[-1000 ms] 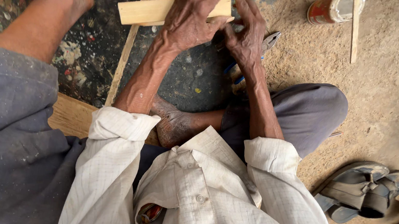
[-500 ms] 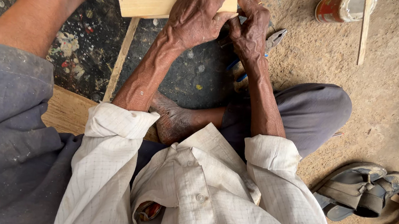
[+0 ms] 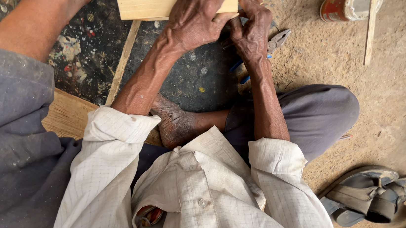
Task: The person assembles small wooden frames by applying glue to the joints and nailing them together. They use a hammer to drive nails and a brush to apply adhesive, working on multiple frame pieces on the floor.
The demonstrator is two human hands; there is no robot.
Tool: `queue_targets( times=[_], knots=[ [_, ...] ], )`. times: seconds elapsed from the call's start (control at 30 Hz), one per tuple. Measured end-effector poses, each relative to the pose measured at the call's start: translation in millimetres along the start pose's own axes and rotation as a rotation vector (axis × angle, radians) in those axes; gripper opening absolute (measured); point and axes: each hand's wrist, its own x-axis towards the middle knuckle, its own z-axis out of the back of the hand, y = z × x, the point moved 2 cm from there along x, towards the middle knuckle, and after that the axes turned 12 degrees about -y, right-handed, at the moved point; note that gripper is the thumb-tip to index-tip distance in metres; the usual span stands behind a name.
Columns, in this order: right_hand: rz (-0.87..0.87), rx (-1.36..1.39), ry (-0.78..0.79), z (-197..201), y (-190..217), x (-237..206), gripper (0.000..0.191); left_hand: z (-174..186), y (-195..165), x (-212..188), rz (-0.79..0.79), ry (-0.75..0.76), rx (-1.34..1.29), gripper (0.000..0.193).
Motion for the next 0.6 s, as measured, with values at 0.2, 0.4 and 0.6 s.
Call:
queue_targets(
  times=[0.2,0.4,0.6],
  knots=[
    [-0.099,0.116,-0.002,3,4,-5,0.055,9,4,3,-0.065,-0.009,-0.035,0.048],
    [-0.223,0.355,-0.124,-9,0,-22,0.061,17,5,7,0.068,0.076,-0.117,0.043],
    [-0.344,0.244,-0.113,-14,-3,-19,0.057,36,-10,18,0.016,0.061,-0.088,0.048]
  ],
)
